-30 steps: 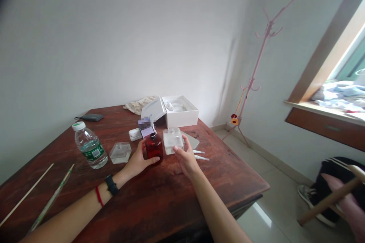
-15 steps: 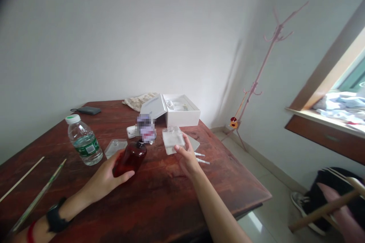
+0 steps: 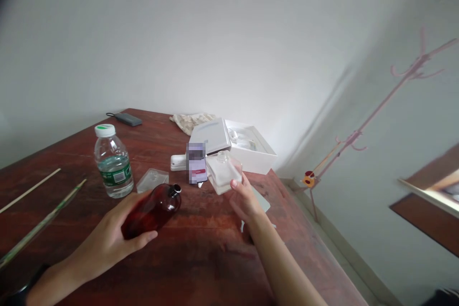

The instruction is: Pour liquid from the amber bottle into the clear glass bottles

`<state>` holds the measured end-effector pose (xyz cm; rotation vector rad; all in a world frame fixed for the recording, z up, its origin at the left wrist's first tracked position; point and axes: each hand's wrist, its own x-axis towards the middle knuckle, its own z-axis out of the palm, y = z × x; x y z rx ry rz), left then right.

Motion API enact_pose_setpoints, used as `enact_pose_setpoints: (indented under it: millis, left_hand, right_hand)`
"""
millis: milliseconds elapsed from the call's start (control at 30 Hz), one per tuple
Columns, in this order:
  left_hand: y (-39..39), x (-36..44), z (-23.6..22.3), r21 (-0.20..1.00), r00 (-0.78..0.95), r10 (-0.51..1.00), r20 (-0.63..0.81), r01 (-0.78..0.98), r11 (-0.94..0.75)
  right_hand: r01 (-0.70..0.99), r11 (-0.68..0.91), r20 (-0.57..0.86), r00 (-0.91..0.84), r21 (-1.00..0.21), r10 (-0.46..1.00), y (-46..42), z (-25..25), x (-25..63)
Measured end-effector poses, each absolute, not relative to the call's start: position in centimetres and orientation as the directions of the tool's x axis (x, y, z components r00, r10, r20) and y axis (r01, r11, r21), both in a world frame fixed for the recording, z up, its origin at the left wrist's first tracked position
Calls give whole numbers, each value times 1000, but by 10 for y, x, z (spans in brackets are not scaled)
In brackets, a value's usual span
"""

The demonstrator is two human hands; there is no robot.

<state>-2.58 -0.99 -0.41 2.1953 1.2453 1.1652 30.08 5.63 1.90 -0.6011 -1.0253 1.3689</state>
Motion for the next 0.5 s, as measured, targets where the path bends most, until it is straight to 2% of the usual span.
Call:
enact_pose_setpoints:
  millis: [233, 500]
  left_hand:
    - [-17, -27, -2, 625, 309, 821, 480, 536, -567]
    - [-7, -33, -3, 627, 297, 840, 455, 563, -539]
  right_hand:
    - [-454, 88, 183, -170, -886, 968, 49, -4, 307]
    - [-400, 53, 168, -259, -915, 951, 39, -1, 293]
